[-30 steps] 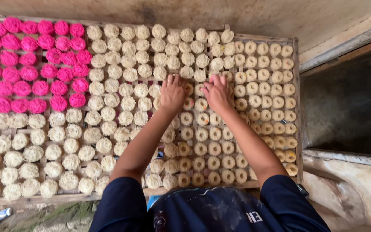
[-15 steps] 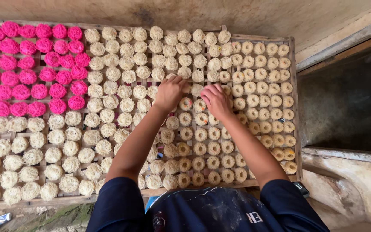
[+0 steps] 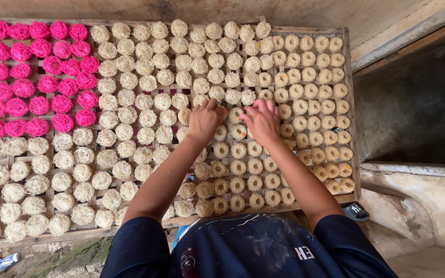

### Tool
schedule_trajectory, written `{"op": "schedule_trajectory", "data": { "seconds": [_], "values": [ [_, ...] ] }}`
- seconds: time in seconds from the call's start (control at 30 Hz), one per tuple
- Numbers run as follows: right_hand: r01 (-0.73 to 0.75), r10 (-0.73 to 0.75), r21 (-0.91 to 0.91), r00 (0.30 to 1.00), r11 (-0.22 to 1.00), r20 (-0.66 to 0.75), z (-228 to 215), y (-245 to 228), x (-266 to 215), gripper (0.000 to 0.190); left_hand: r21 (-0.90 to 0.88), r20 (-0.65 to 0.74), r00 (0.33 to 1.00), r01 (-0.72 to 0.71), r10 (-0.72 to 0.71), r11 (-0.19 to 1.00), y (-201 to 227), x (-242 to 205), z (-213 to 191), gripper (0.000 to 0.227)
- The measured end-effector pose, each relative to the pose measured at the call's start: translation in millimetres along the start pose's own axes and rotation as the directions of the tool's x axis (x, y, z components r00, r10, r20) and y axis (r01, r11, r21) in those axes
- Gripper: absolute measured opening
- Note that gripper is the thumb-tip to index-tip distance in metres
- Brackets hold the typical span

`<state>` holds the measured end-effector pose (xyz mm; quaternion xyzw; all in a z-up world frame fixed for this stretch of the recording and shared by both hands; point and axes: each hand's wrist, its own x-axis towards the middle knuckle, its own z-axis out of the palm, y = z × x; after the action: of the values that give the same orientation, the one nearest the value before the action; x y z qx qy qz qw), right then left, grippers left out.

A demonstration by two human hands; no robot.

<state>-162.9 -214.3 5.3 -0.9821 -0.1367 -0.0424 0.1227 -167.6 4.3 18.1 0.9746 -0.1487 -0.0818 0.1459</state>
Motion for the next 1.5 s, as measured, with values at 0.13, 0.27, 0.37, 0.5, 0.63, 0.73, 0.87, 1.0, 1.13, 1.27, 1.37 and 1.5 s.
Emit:
{"op": "schedule_trajectory", "data": {
  "seconds": [0.13,0.27,0.37,0.5,0.63,0.73,0.87,1.0,1.13,1.27,1.37,1.5],
  "values": [
    [-0.153,0.145,0.041,0.978,0.987,0.152,-9,-25,3,0.027,-0.352,0.036,0.999,0.04,-0.029,0.935,-13,7,9,0.026],
    [-0.127,0.092,0.323,0.988,0.938,0.123,0,-26,6,0.029,-0.658,0.085,0.996,0.055,0.002,0.751,-35,6,-6,0.028],
    [0.012,-0.019,0.415,1.0,0.91,0.011,14,-14,2,0.029,-0.51,0.3,0.953,0.205,-0.05,0.835,-30,5,-12,0.039],
    [0.29,-0.249,0.206,0.947,0.935,-0.204,24,0,-19,0.015,-0.148,0.241,0.96,0.184,-0.145,0.972,-7,15,-2,0.025],
    [0.122,-0.083,0.272,0.985,0.955,-0.15,11,1,-39,0.015,0.073,0.029,0.997,0.065,-0.067,0.995,-3,18,2,0.036],
    [0.086,-0.081,0.072,0.994,0.994,-0.069,0,-17,-51,0.026,0.021,-0.178,0.984,0.011,-0.007,1.0,-6,4,-6,0.031],
    [-0.054,0.028,0.329,0.996,0.943,0.084,-10,-33,-50,0.026,0.008,0.121,0.991,0.062,-0.063,0.998,7,-26,-13,0.022],
    [-0.04,0.012,0.444,0.998,0.895,0.065,-4,-27,-48,0.027,0.032,0.077,0.997,-0.032,0.029,0.999,13,-40,-6,0.032],
    [0.215,-0.185,0.266,0.974,0.94,-0.133,12,-13,-57,0.022,-0.017,0.027,0.999,-0.041,0.042,0.999,7,-36,3,0.043],
    [0.185,-0.151,0.242,0.977,0.953,-0.153,15,-16,-81,0.021,-0.098,-0.038,0.983,-0.185,0.182,0.978,0,-30,-1,0.045],
    [0.118,-0.111,0.17,0.992,0.978,-0.051,9,-25,-101,0.028,-0.097,-0.145,0.984,-0.122,0.107,0.988,0,-38,-2,0.035],
    [-0.043,0.011,0.294,0.994,0.955,0.111,0,-33,-114,0.036,-0.107,-0.126,0.978,-0.177,0.163,0.978,0,-55,-3,0.019]
  ]
}}
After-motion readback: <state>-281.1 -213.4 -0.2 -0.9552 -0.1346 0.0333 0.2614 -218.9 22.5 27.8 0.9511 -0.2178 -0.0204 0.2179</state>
